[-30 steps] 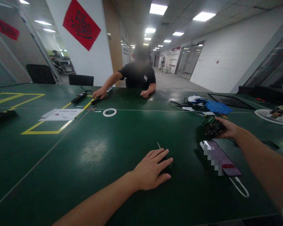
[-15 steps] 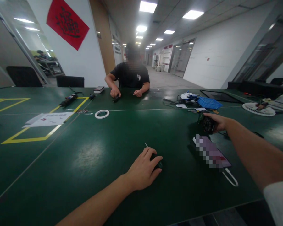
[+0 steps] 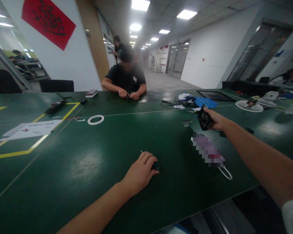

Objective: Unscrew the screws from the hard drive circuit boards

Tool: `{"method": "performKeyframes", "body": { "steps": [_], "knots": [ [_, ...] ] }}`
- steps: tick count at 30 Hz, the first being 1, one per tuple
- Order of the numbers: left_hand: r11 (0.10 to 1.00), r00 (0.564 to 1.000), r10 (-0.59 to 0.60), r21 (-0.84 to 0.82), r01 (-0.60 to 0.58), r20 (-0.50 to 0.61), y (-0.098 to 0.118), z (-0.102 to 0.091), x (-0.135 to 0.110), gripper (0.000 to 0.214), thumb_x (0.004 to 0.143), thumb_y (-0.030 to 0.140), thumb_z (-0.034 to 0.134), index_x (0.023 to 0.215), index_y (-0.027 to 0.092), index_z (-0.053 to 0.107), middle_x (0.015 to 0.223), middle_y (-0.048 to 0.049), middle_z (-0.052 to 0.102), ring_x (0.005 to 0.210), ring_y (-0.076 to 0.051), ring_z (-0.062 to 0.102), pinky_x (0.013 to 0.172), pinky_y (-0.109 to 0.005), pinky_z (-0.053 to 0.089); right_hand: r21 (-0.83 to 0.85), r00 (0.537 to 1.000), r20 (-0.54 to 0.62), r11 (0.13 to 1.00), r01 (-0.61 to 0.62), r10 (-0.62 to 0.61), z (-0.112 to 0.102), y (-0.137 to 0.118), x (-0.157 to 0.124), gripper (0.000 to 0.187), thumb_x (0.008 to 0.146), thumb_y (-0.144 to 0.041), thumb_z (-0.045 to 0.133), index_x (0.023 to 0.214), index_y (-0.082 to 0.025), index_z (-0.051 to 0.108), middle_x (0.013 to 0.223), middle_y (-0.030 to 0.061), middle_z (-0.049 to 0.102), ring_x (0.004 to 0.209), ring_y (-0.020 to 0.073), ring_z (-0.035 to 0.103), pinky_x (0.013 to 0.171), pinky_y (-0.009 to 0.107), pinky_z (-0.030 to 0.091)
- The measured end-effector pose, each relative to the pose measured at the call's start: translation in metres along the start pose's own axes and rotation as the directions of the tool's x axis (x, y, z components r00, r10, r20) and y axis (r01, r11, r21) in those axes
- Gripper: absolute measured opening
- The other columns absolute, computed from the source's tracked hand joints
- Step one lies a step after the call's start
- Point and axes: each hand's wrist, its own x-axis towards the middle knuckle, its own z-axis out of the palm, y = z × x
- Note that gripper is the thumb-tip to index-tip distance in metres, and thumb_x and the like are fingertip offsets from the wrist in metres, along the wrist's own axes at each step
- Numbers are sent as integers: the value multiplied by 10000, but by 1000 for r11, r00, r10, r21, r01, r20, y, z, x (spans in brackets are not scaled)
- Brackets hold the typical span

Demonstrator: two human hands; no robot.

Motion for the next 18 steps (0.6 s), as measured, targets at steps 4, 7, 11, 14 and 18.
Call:
{"method": "performKeyframes", "body": {
  "steps": [4, 7, 11, 14, 18],
  "knots": [
    [999, 1000, -29, 41, 29, -4, -10, 2, -5, 479, 886, 103, 594, 1325, 270, 498, 1327, -78, 512, 1250, -276, 496, 991, -444, 545, 175, 957, 163, 962, 211, -240, 32, 1, -41, 210, 925, -383, 622, 952, -182, 677, 813, 73, 733, 716, 215, 675, 733, 435, 557],
    [994, 998, -48, 92, 51, -28, -18, 0, -6, 560, 793, 5, 582, 1285, 268, 537, 1287, -78, 497, 1234, -272, 489, 948, -411, 564, 174, 940, 167, 947, 269, -298, 76, 31, -80, 141, 869, -310, 678, 919, -178, 682, 811, 62, 750, 681, 203, 687, 652, 355, 572],
    [959, 966, -133, 219, 182, -220, -27, -7, -6, 469, 889, 93, 573, 1320, 279, 564, 1238, -100, 495, 1206, -294, 485, 945, -436, 554, 96, 888, 368, 961, 258, -275, 143, 101, -119, 185, 848, -359, 690, 863, -176, 710, 817, 54, 761, 670, 195, 704, 592, 287, 558],
    [868, 899, -247, 330, 372, -363, -38, -15, -5, 382, 934, 254, 627, 1313, 305, 607, 1236, -115, 489, 1151, -327, 509, 922, -479, 545, 24, 862, 396, 942, 334, -316, 178, 138, -138, 295, 886, -463, 662, 917, -174, 709, 868, 67, 762, 775, 219, 729, 659, 310, 579],
    [797, 825, -411, 287, 531, -387, -58, -27, -5, 380, 998, 318, 550, 1376, 310, 582, 1220, -106, 475, 903, -231, 615, 704, -346, 569, -284, 868, 391, 857, 430, -306, 189, 149, -161, 546, 916, -695, 534, 1018, -173, 657, 957, 106, 743, 760, 218, 709, 604, 304, 552]
  ]
}}
